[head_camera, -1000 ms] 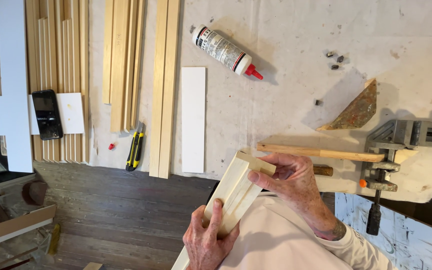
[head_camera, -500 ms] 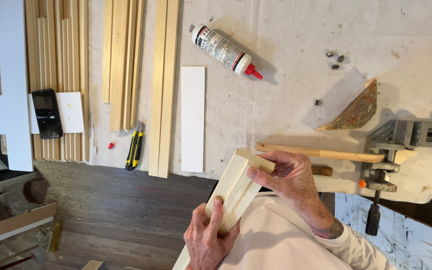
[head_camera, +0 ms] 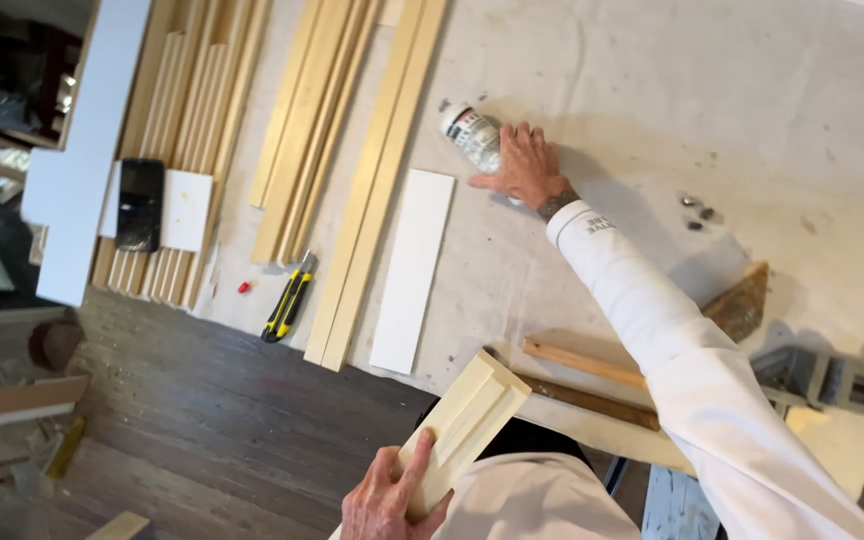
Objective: Assembling a wooden frame using glue, a corner clamp, and a hammer
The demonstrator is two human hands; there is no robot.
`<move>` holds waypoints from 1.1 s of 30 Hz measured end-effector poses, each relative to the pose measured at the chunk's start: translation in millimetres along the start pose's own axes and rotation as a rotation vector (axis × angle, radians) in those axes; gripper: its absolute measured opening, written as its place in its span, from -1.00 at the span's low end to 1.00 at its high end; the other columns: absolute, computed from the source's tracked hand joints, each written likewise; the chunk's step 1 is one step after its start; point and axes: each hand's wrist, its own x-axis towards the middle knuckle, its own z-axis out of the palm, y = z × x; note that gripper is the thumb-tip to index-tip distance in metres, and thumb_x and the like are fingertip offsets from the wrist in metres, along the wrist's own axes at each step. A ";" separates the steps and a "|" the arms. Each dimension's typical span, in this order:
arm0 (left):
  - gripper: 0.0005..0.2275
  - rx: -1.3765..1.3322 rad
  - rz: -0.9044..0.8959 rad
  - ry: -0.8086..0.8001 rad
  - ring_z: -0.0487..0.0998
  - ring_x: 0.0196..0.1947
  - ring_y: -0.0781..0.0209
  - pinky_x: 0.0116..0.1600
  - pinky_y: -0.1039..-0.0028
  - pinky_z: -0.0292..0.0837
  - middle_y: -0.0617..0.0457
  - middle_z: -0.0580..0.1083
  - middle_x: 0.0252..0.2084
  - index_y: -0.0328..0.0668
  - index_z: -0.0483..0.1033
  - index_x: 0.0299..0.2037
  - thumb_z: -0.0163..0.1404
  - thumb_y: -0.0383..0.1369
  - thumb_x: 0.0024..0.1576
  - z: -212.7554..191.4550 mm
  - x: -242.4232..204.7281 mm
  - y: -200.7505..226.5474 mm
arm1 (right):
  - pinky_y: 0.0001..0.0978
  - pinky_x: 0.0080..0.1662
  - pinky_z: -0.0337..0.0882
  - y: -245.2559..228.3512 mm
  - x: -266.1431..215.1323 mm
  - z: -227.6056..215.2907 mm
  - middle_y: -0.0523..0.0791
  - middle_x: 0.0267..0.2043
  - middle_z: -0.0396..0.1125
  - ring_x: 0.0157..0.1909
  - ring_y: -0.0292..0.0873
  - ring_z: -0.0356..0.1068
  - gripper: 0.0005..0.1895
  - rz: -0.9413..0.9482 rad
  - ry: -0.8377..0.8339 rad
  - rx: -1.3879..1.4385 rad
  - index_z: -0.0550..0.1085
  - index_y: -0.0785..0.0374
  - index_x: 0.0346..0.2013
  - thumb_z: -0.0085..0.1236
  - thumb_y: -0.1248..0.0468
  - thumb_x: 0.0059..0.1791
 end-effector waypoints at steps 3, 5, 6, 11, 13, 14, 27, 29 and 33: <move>-0.30 0.021 -0.044 -0.008 0.50 -0.50 0.27 -0.63 0.33 0.51 0.21 0.29 -0.28 0.43 0.19 0.29 0.14 0.14 -0.09 5.3 -5.8 -7.2 | 0.05 -0.18 0.39 -3.8 -3.5 -16.6 0.07 -0.16 0.42 -0.15 0.21 0.43 -0.30 0.104 -0.043 0.098 0.35 0.23 -0.14 0.17 -0.23 -0.30; -0.29 0.018 -0.063 0.039 0.50 -0.49 0.26 -0.62 0.31 0.51 0.24 0.30 -0.27 0.44 0.21 0.28 0.15 0.12 -0.13 5.0 -9.9 -12.1 | -0.18 -0.14 0.40 -7.3 -38.9 -77.3 -0.05 -0.11 0.43 -0.14 -0.03 0.43 -0.37 0.192 -0.047 0.484 0.39 0.17 -0.07 0.22 -0.12 -0.27; -0.29 0.020 -0.079 0.089 0.50 -0.48 0.24 -0.60 0.29 0.51 0.26 0.30 -0.27 0.44 0.23 0.27 0.16 0.10 -0.17 7.1 -7.6 -15.6 | -0.41 -0.10 0.40 -8.1 -54.2 -109.9 -0.17 -0.07 0.44 -0.12 -0.27 0.42 -0.41 0.271 -0.045 0.875 0.43 0.11 0.00 0.29 -0.01 -0.25; -0.26 -0.098 -0.021 -0.009 0.54 -0.39 0.19 -0.55 0.28 0.52 0.18 0.30 -0.18 0.34 0.10 0.34 0.13 0.08 -0.08 -2.1 -3.6 -29.3 | -0.41 -0.03 0.47 29.4 -117.2 -208.8 -0.19 -0.16 0.33 -0.17 -0.29 0.36 -0.71 -0.178 0.444 1.259 0.33 0.11 -0.15 0.22 0.46 -0.02; -0.27 -0.141 -0.002 -0.010 0.51 -0.40 0.21 -0.53 0.30 0.51 0.19 0.29 -0.21 0.34 0.10 0.35 0.13 0.05 -0.06 -8.0 3.4 -29.3 | -0.31 0.03 0.48 28.2 -140.1 -243.1 -0.15 -0.10 0.26 -0.11 -0.24 0.34 -0.60 -0.268 0.567 1.182 0.21 0.08 -0.03 0.19 0.54 0.08; -0.28 -0.146 0.027 -0.004 0.50 -0.39 0.22 -0.53 0.30 0.52 0.18 0.30 -0.22 0.32 0.10 0.35 0.12 0.06 -0.05 -8.7 3.9 -30.3 | -0.33 0.01 0.47 25.3 -146.6 -237.8 -0.15 -0.12 0.28 -0.12 -0.25 0.35 -0.62 -0.202 0.562 1.131 0.24 0.08 -0.05 0.21 0.50 0.05; -0.19 -0.106 -0.010 -0.037 0.49 -0.40 0.20 -0.52 0.30 0.52 0.22 0.30 -0.23 0.49 0.03 0.36 0.22 0.04 -0.11 -1.2 -12.1 -47.4 | -0.29 0.15 0.38 -35.7 -221.8 -182.7 -0.11 -0.15 0.39 -0.03 -0.16 0.39 -0.89 -0.259 0.609 0.829 0.46 0.15 -0.32 0.25 0.33 -0.07; -0.24 -0.138 0.015 -0.020 0.48 -0.40 0.22 -0.55 0.32 0.49 0.20 0.29 -0.24 0.43 0.05 0.36 0.18 0.04 -0.08 -12.8 -14.2 -44.7 | -0.18 0.12 0.38 -37.5 -227.6 -226.2 0.00 -0.12 0.35 -0.07 -0.08 0.36 -0.79 -0.271 0.800 0.855 0.34 0.20 -0.16 0.18 0.40 0.00; -0.30 -0.205 0.101 -0.053 0.52 -0.34 0.10 -0.48 0.25 0.46 0.10 0.27 -0.18 0.29 0.07 0.37 0.07 0.07 0.01 -31.7 -5.0 -38.0 | -0.23 0.20 0.53 -70.6 -270.5 -271.0 -0.13 0.06 0.33 0.03 -0.14 0.41 -0.26 -0.164 0.843 1.295 0.23 0.05 0.20 0.15 -0.32 -0.04</move>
